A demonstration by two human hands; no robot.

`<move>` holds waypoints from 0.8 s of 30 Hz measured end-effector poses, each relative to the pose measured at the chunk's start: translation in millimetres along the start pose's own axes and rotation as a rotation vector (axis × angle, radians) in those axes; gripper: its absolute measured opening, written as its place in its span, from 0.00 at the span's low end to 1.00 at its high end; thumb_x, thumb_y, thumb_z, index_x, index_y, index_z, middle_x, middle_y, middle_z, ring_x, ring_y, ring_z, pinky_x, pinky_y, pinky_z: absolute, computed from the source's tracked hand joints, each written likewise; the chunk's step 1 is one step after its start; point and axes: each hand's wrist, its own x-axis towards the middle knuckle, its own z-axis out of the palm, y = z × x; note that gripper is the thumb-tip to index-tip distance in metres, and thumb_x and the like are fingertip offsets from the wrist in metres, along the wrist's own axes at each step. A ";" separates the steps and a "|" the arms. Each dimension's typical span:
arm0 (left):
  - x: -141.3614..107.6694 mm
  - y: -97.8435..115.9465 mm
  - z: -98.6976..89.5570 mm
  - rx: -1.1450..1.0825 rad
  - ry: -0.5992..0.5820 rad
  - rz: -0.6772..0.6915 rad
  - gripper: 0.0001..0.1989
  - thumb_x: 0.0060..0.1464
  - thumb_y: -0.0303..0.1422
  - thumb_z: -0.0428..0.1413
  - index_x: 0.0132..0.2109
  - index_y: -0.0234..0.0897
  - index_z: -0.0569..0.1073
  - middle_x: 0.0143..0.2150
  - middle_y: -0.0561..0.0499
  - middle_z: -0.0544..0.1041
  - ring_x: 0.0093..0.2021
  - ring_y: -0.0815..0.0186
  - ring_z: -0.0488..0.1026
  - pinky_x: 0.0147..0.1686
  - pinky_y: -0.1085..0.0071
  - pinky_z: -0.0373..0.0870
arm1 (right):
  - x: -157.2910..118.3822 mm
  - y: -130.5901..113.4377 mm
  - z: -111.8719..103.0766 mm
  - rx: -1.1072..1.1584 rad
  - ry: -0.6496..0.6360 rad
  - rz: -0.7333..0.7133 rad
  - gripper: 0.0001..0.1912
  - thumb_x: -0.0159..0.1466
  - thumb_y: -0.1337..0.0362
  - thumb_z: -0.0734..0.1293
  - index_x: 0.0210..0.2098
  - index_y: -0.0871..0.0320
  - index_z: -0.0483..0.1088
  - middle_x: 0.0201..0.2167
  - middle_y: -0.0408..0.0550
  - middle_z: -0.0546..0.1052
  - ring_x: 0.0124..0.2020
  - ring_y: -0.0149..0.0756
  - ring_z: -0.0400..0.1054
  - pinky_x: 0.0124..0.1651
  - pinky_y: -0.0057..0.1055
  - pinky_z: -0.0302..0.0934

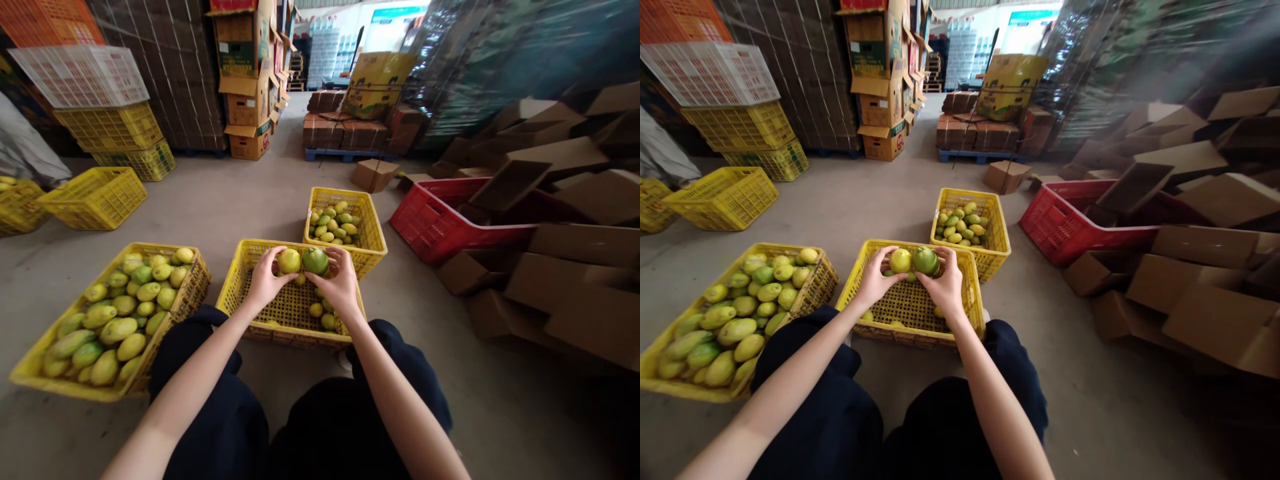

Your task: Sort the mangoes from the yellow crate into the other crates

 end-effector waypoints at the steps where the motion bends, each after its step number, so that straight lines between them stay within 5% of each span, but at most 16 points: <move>1: 0.9 -0.3 -0.2 -0.052 0.002 -0.020 0.29 0.41 0.33 0.67 0.51 0.41 0.70 0.50 0.45 0.70 0.43 0.62 0.73 0.43 0.62 0.73 | 0.1 0.0 0.3 0.032 -0.006 0.013 0.28 0.45 0.62 0.75 0.43 0.52 0.62 0.44 0.48 0.74 0.42 0.42 0.71 0.45 0.42 0.67; 7: 8.1 3.7 -5.6 -0.420 -0.056 -0.266 0.29 0.41 0.34 0.67 0.52 0.42 0.70 0.52 0.45 0.72 0.46 0.61 0.74 0.47 0.61 0.73 | 3.0 -5.8 -3.5 0.380 -0.082 0.239 0.25 0.45 0.60 0.76 0.38 0.52 0.62 0.41 0.45 0.75 0.39 0.40 0.73 0.44 0.41 0.69; 13: 7.4 15.0 -17.8 -0.687 -0.114 -0.352 0.28 0.40 0.35 0.67 0.50 0.39 0.69 0.53 0.45 0.72 0.51 0.59 0.72 0.51 0.62 0.71 | 9.4 -14.3 -12.9 0.552 -0.142 0.342 0.21 0.45 0.62 0.74 0.38 0.52 0.68 0.38 0.43 0.77 0.36 0.39 0.73 0.40 0.38 0.68; 19: 4.5 20.7 -21.1 -0.792 -0.124 -0.424 0.28 0.39 0.37 0.68 0.47 0.38 0.66 0.51 0.46 0.72 0.49 0.60 0.73 0.47 0.65 0.74 | 9.8 -14.9 -12.8 0.672 -0.174 0.550 0.17 0.45 0.61 0.74 0.32 0.53 0.66 0.30 0.40 0.76 0.29 0.36 0.72 0.31 0.34 0.69; 24: 6.0 19.2 -19.5 -0.782 -0.111 -0.425 0.30 0.36 0.40 0.69 0.46 0.38 0.66 0.51 0.45 0.73 0.49 0.60 0.73 0.48 0.64 0.74 | 9.6 -13.7 -13.1 0.652 -0.217 0.559 0.18 0.47 0.60 0.73 0.37 0.53 0.67 0.32 0.41 0.77 0.30 0.39 0.74 0.33 0.39 0.70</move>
